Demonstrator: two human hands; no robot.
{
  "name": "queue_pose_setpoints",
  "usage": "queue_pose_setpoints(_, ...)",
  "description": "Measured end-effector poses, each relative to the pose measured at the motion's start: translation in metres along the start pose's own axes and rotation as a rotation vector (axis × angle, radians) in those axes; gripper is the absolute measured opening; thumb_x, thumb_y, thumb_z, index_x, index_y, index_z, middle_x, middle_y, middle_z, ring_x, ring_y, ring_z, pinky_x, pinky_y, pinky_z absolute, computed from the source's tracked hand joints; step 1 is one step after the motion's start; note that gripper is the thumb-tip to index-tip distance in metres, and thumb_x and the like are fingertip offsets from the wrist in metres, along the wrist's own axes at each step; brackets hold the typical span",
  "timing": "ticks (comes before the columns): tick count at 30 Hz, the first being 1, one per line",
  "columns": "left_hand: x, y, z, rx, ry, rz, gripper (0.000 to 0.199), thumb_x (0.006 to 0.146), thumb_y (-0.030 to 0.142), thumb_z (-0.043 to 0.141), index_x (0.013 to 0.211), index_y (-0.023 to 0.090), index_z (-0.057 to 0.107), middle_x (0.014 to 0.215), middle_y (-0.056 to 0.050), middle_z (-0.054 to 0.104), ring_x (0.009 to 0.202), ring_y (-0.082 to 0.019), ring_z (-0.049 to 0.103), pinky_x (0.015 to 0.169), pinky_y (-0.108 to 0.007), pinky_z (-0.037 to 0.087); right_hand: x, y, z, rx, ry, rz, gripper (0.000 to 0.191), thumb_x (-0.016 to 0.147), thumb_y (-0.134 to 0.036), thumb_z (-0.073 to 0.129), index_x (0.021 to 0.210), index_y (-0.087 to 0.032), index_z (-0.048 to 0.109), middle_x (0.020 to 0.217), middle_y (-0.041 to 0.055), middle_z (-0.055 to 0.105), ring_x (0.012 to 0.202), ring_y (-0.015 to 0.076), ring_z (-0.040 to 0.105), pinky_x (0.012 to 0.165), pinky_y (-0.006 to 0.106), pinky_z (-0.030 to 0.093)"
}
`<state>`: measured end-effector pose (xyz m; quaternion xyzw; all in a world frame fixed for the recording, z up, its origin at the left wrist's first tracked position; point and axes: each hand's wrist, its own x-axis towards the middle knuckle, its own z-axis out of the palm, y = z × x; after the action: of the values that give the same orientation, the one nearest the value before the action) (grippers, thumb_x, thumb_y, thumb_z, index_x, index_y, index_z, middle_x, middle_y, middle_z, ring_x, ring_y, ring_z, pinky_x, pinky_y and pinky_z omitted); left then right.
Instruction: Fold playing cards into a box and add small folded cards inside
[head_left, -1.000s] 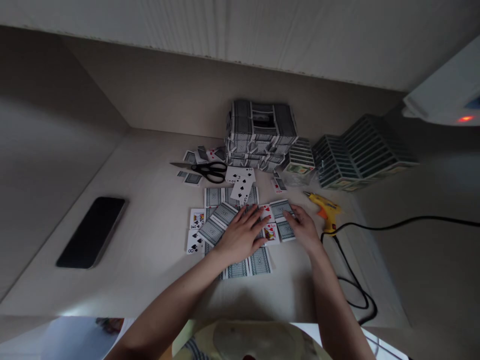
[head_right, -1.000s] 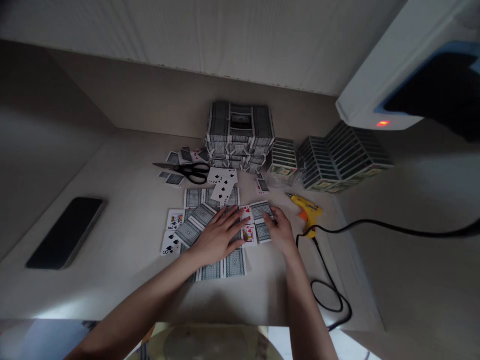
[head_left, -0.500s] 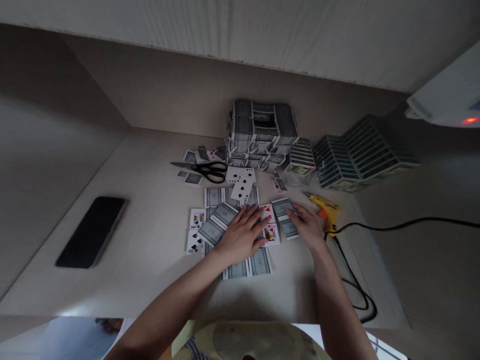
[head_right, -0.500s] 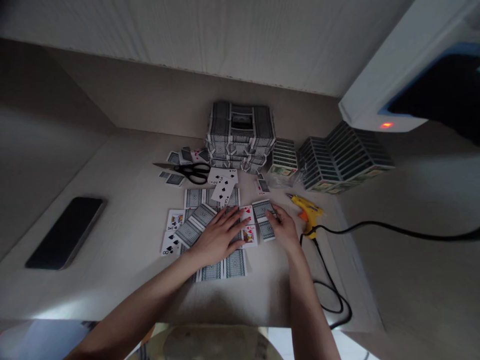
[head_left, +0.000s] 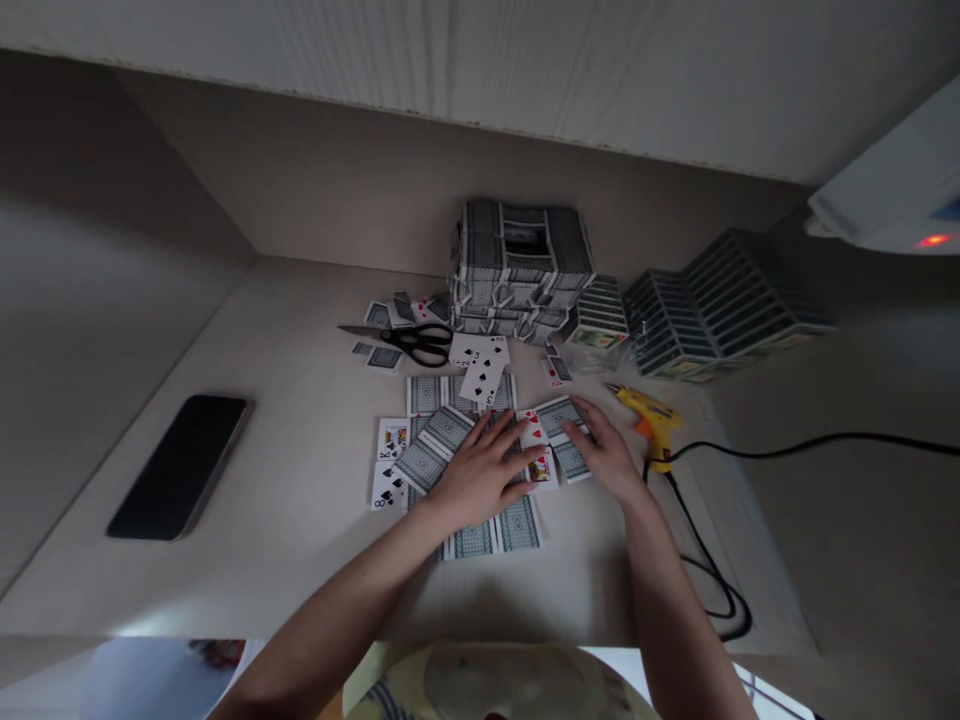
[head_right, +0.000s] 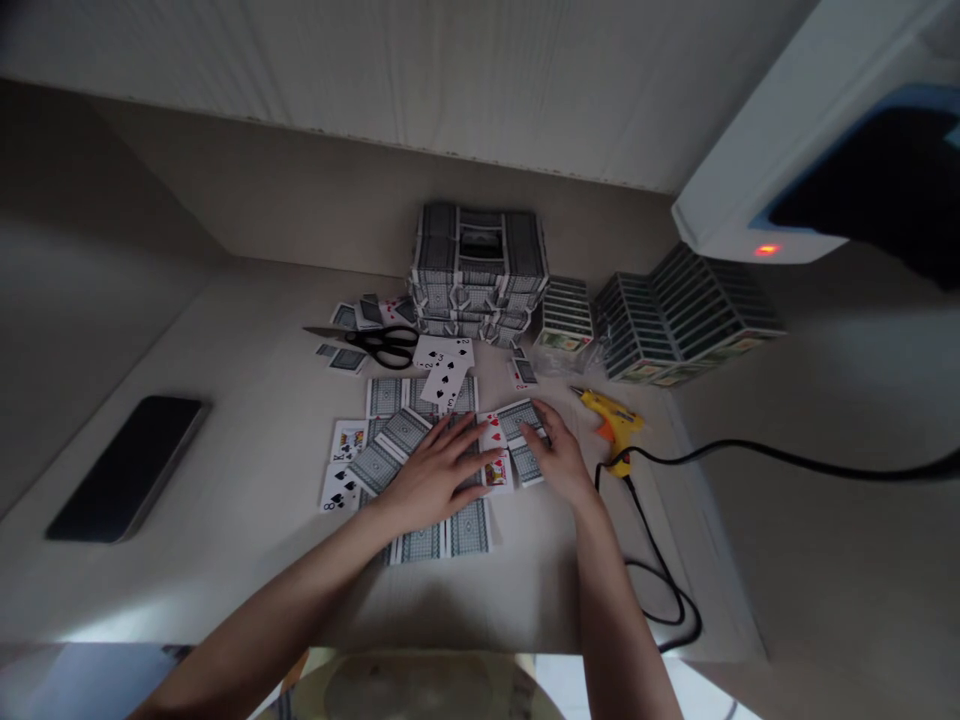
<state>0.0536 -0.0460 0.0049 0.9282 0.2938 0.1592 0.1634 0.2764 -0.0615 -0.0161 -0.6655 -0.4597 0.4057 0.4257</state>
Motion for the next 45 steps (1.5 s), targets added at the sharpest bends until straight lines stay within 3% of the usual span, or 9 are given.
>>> queue_pose_setpoints(3,0.000,-0.001,-0.005,-0.029,-0.018,0.072,0.037,0.086,0.043,0.043,0.122,0.035,0.050,0.140,0.001,0.038,0.136,-0.023,0.020,0.111,-0.051,0.011,-0.001,-0.002,-0.001,0.006,-0.046,0.021,0.062,0.072,-0.043,0.059,0.129,-0.023,0.045,0.124,0.0057,0.056,0.102,0.0214,0.058,0.088,0.038,0.047)
queue_pose_setpoints(7,0.000,-0.001,-0.007,-0.048,-0.035,0.110,0.032,0.084,0.043,0.047,0.115,0.036,0.057,0.139,0.002,0.039,0.135,-0.023,0.021,0.111,-0.054,0.006,-0.004,-0.005,-0.002,0.005,-0.064,0.064,0.063,0.072,-0.044,0.058,0.130,-0.024,0.044,0.120,0.0036,0.059,0.100,0.0212,0.059,0.085,0.037,0.049)
queue_pose_setpoints(18,0.002,-0.003,0.001,-0.032,-0.029,0.043,0.038,0.088,0.042,0.040,0.122,0.030,0.051,0.139,-0.002,0.040,0.134,-0.021,0.024,0.112,-0.050,0.010,-0.009,0.003,0.001,0.078,-0.056,0.103,0.066,0.071,-0.043,0.059,0.133,-0.024,0.041,0.115,0.0036,0.062,0.092,0.0215,0.063,0.076,0.036,0.053)
queue_pose_setpoints(25,0.004,-0.001,0.001,-0.078,-0.009,-0.008,0.055,0.075,0.052,0.055,0.120,0.021,0.050,0.132,-0.006,0.047,0.133,-0.023,0.026,0.113,-0.046,0.011,-0.014,-0.002,0.003,0.048,-0.036,0.050,0.064,0.074,-0.042,0.058,0.132,-0.022,0.042,0.126,0.0048,0.055,0.108,0.0227,0.056,0.091,0.039,0.047)
queue_pose_setpoints(30,0.006,0.009,0.003,-0.096,0.030,-0.097,0.063,0.063,0.052,0.066,0.113,0.019,0.050,0.134,-0.009,0.043,0.132,-0.028,0.025,0.113,-0.049,0.011,-0.014,0.001,0.007,0.047,-0.022,0.039,0.064,0.074,-0.043,0.058,0.132,-0.021,0.043,0.125,0.0068,0.055,0.106,0.0233,0.058,0.088,0.040,0.048)
queue_pose_setpoints(36,0.009,0.011,0.009,-0.097,0.072,-0.191,0.053,0.065,0.048,0.066,0.106,0.018,0.052,0.131,-0.011,0.045,0.131,-0.029,0.028,0.112,-0.051,0.010,-0.010,0.012,0.015,0.044,0.041,0.005,0.065,0.075,-0.044,0.057,0.133,-0.020,0.041,0.127,0.0081,0.053,0.112,0.0244,0.053,0.094,0.040,0.044)
queue_pose_setpoints(45,0.010,0.009,0.009,-0.114,0.120,-0.166,0.047,0.065,0.045,0.066,0.100,0.017,0.054,0.126,-0.012,0.048,0.129,-0.029,0.031,0.112,-0.051,0.010,-0.008,0.005,0.008,0.111,-0.042,0.047,0.066,0.074,-0.042,0.059,0.134,-0.023,0.040,0.115,0.0062,0.062,0.092,0.0224,0.063,0.082,0.038,0.052)
